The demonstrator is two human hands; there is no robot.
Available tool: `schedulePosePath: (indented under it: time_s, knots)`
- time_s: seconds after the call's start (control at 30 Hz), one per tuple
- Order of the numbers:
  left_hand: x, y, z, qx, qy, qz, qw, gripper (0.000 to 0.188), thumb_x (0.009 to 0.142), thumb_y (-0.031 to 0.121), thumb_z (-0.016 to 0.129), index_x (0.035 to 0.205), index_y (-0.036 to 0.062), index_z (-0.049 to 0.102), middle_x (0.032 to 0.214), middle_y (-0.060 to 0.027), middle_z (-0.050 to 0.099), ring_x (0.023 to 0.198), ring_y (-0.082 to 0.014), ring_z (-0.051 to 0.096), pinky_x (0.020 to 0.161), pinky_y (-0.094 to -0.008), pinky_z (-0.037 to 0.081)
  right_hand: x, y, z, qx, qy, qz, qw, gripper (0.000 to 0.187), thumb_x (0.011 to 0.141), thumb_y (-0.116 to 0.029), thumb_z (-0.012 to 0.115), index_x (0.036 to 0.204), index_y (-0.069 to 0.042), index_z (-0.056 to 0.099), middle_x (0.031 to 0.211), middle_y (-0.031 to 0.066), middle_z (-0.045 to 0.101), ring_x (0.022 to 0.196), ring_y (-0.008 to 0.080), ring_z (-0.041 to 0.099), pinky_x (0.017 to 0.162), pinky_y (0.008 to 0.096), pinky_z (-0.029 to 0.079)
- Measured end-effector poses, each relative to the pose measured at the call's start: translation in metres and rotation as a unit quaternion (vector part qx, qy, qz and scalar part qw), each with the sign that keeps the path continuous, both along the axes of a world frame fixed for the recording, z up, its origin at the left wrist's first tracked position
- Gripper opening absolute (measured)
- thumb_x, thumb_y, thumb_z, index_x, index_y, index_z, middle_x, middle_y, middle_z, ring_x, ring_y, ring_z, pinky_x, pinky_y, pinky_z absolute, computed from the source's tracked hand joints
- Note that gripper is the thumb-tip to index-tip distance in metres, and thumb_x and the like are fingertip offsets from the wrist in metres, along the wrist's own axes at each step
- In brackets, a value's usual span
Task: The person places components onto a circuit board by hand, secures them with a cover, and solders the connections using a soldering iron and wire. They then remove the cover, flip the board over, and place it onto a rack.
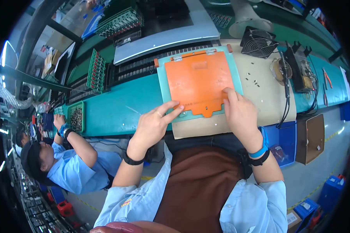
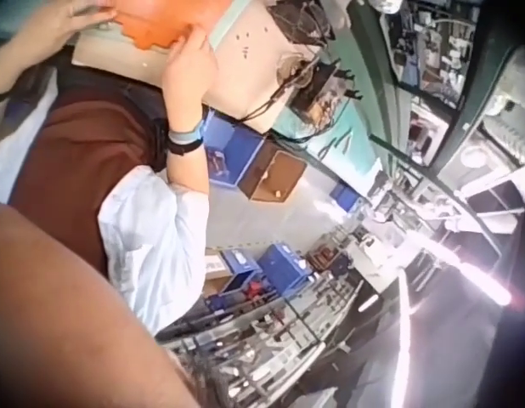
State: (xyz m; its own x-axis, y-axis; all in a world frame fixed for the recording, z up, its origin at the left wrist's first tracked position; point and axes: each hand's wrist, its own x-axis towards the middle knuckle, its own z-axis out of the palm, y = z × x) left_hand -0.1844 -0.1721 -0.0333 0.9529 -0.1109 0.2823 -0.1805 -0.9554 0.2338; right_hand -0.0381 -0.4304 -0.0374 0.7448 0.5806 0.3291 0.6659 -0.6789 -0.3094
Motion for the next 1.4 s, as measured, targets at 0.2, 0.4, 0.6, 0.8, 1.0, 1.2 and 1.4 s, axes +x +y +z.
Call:
schedulePosePath:
  time_s: [0.2, 0.4, 0.6, 0.8, 1.0, 1.2, 1.4]
  knots:
    - [-0.009, -0.004, -0.003, -0.014, 0.011, 0.024, 1.0, 0.064, 0.081, -0.009, 0.056, 0.137, 0.0202, 0.066, 0.133, -0.0038, 0.064, 0.1, -0.0308, 0.071, 0.077, -0.0414, 0.061, -0.025, 0.036, 0.019, 0.076, 0.051, 0.192, 0.977, 0.049, 0.087, -0.018, 0.077, 0.13, -0.007, 0.058, 0.107, 0.0147, 0.07, 0.099, 0.0355, 0.069, 0.081, 0.0448, 0.056]
    - [-0.012, -0.004, -0.003, 0.025, 0.018, 0.031, 0.999, 0.059, 0.083, -0.009, 0.055, 0.137, 0.0134, 0.066, 0.133, -0.0075, 0.064, 0.104, -0.0319, 0.071, 0.081, -0.0418, 0.061, -0.027, 0.079, -0.01, -0.033, 0.017, 0.222, 0.974, 0.046, 0.089, -0.016, 0.068, 0.132, -0.005, 0.055, 0.096, 0.0132, 0.072, 0.089, 0.0306, 0.073, 0.074, 0.0418, 0.057]
    - [-0.018, -0.005, -0.007, 0.029, 0.02, 0.037, 0.999, 0.055, 0.086, -0.008, 0.054, 0.136, 0.0094, 0.066, 0.133, -0.0096, 0.064, 0.107, -0.0326, 0.07, 0.084, -0.0422, 0.06, -0.031, 0.093, -0.014, -0.023, -0.041, 0.233, 0.971, 0.035, 0.091, -0.02, 0.064, 0.119, 0.0, 0.058, 0.069, 0.0098, 0.069, 0.063, 0.028, 0.073, 0.053, 0.0396, 0.055]
    - [-0.017, -0.008, -0.004, 0.023, 0.015, 0.031, 0.999, 0.054, 0.088, -0.006, 0.057, 0.139, 0.0107, 0.064, 0.133, -0.0088, 0.064, 0.105, -0.0322, 0.07, 0.084, -0.0421, 0.06, -0.036, 0.097, -0.011, -0.015, 0.006, 0.188, 0.982, 0.04, 0.091, -0.021, 0.064, 0.125, 0.001, 0.057, 0.069, 0.0108, 0.07, 0.063, 0.0296, 0.074, 0.053, 0.041, 0.056]
    - [-0.013, -0.007, 0.007, -0.028, 0.041, 0.035, 0.998, 0.058, 0.087, -0.003, 0.066, 0.143, 0.0129, 0.061, 0.134, -0.0105, 0.064, 0.11, -0.0332, 0.069, 0.087, -0.0433, 0.059, -0.007, 0.047, -0.013, 0.23, -0.001, 0.274, 0.934, 0.032, 0.088, -0.01, 0.071, 0.119, -0.009, 0.066, 0.076, 0.0106, 0.071, 0.067, 0.0325, 0.072, 0.061, 0.0412, 0.058]
    - [0.001, 0.009, 0.023, -0.113, 0.027, 0.182, 0.976, 0.072, 0.09, 0.012, 0.075, 0.155, 0.0061, 0.045, 0.128, -0.0136, 0.068, 0.097, -0.0316, 0.072, 0.079, -0.039, 0.057, 0.026, -0.028, -0.009, 0.25, 0.023, -0.002, 0.968, 0.029, 0.089, -0.005, 0.07, 0.118, -0.003, 0.068, 0.094, 0.0158, 0.068, 0.08, 0.0342, 0.068, 0.07, 0.0413, 0.055]
    - [0.048, 0.023, 0.014, -0.174, 0.056, 0.208, 0.961, 0.083, 0.089, 0.022, 0.08, 0.156, -0.0027, 0.038, 0.12, -0.0157, 0.07, 0.077, -0.0286, 0.067, 0.072, -0.0371, 0.054, 0.044, -0.031, -0.01, 0.179, 0.068, -0.063, 0.98, 0.034, 0.091, -0.009, 0.071, 0.123, 0.0, 0.066, 0.091, 0.0159, 0.063, 0.08, 0.0356, 0.064, 0.073, 0.0424, 0.052]
